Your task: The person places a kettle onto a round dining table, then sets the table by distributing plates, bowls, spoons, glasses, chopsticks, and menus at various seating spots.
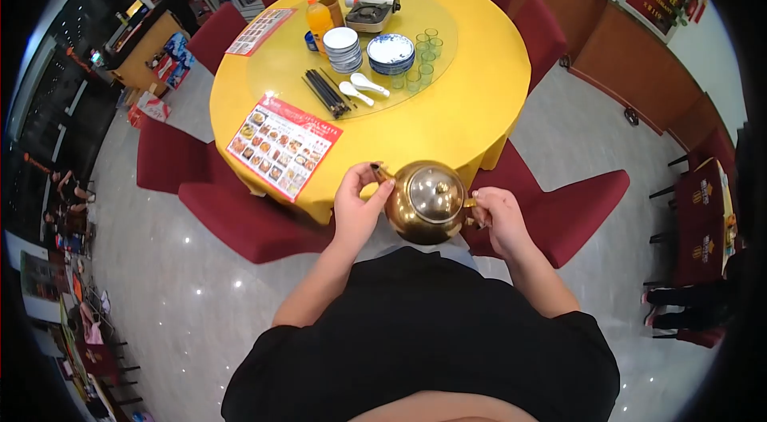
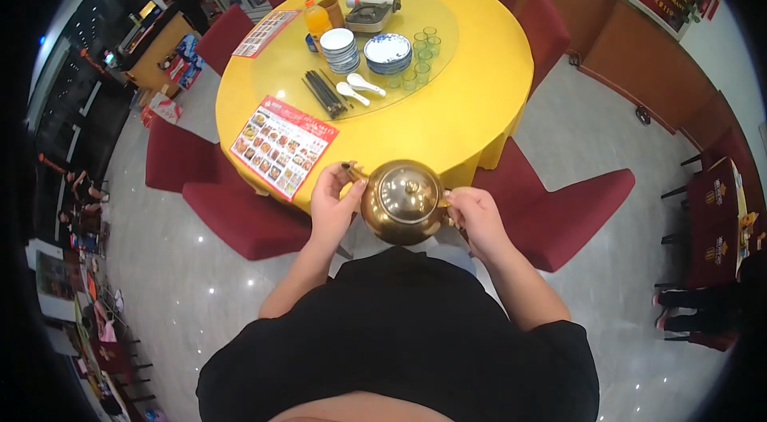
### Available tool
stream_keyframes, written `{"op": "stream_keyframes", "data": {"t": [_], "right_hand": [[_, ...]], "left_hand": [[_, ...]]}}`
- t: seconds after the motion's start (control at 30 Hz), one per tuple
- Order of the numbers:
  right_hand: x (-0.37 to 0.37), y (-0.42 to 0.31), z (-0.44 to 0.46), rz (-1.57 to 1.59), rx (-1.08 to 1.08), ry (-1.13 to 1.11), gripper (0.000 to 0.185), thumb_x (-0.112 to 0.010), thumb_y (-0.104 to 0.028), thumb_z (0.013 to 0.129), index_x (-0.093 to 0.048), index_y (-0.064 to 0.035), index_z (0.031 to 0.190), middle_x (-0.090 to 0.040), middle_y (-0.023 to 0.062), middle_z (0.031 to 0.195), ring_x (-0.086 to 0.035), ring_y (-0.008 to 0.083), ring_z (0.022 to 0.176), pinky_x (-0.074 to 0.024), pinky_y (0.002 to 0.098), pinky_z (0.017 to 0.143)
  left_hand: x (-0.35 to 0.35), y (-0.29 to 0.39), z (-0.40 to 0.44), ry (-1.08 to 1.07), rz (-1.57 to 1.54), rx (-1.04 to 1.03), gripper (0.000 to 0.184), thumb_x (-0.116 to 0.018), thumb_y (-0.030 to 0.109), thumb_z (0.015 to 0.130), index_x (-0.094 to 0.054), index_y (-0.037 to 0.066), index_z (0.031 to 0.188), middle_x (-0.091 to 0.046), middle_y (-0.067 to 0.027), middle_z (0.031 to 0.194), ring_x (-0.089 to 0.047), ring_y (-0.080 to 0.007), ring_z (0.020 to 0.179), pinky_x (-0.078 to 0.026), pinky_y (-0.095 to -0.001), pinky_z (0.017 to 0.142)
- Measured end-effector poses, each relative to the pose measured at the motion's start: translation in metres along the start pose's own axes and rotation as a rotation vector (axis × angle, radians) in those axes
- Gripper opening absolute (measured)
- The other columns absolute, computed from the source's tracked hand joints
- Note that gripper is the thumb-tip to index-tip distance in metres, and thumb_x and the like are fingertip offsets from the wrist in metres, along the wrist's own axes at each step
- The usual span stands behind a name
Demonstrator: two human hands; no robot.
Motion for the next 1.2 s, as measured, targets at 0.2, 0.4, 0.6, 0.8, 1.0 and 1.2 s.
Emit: {"op": "stream_keyframes", "data": {"t": [0.2,0.4,0.6,0.8,1.0,1.2], "right_hand": [[0.016,-0.035,0.083,0.012,0.125,0.079,0.034,-0.053,-0.017,0.087,-0.044,-0.0104,0.055,-0.040,-0.0028,0.051,-0.035,0.0064,0.049,-0.0262,0.0231,0.047],[0.043,-0.072,0.180,-0.039,0.161,0.066,0.034,-0.054,-0.019,0.087,-0.044,-0.0115,0.055,-0.039,-0.0033,0.051,-0.034,0.0069,0.049,-0.0265,0.0234,0.048],[0.065,-0.105,0.292,-0.150,0.216,0.058,0.034,-0.056,-0.020,0.086,-0.043,-0.0122,0.055,-0.037,-0.0041,0.052,-0.032,0.0068,0.049,-0.0238,0.0244,0.048],[0.068,-0.101,0.380,-0.201,0.212,0.059,0.034,-0.058,-0.022,0.085,-0.043,-0.0123,0.055,-0.036,-0.0044,0.052,-0.031,0.0072,0.049,-0.0232,0.0246,0.048],[0.067,-0.065,0.460,-0.230,0.141,0.010,0.033,-0.056,-0.022,0.084,-0.045,-0.0111,0.055,-0.037,-0.0033,0.053,-0.031,0.0090,0.051,-0.0239,0.0266,0.050],[0.057,-0.043,0.493,-0.226,0.118,-0.033,0.032,-0.056,-0.022,0.083,-0.045,-0.0106,0.055,-0.037,-0.0024,0.053,-0.031,0.0097,0.052,-0.0242,0.0269,0.051]], "left_hand": [[-0.012,-0.011,0.108,-0.053,0.060,-0.046,0.027,-0.064,0.007,0.086,-0.054,-0.004,0.110,-0.062,-0.0085,0.100,-0.059,-0.0155,0.098,-0.046,-0.0282,0.087],[-0.037,-0.021,0.190,-0.106,0.044,-0.135,0.044,-0.061,0.004,0.085,-0.050,-0.003,0.127,-0.055,-0.0115,0.114,-0.059,-0.0192,0.101,-0.045,-0.0288,0.091],[-0.054,-0.041,0.291,-0.105,0.195,-0.107,0.051,-0.065,0.012,0.083,-0.049,0.000,0.130,-0.056,-0.0117,0.116,-0.055,-0.0231,0.110,-0.042,-0.0327,0.095],[-0.058,-0.079,0.360,-0.069,0.266,0.003,0.053,-0.064,0.014,0.083,-0.047,0.002,0.132,-0.055,-0.0132,0.122,-0.053,-0.0253,0.113,-0.043,-0.0352,0.093],[-0.050,-0.122,0.395,-0.058,0.079,0.159,0.049,-0.057,0.005,0.078,-0.051,0.002,0.126,-0.057,-0.0080,0.118,-0.059,-0.0172,0.096,-0.045,-0.0299,0.087],[-0.032,-0.149,0.407,0.037,0.106,0.251,0.048,-0.052,0.002,0.076,-0.053,0.002,0.124,-0.062,-0.0066,0.110,-0.059,-0.0144,0.090,-0.045,-0.0269,0.083]]}}
Point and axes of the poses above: each hand's wrist, its own z-axis towards the middle knuckle, its own x-axis out of the back of the hand, y = z × x, the point moved 7 cm from there along z, towards the middle knuckle
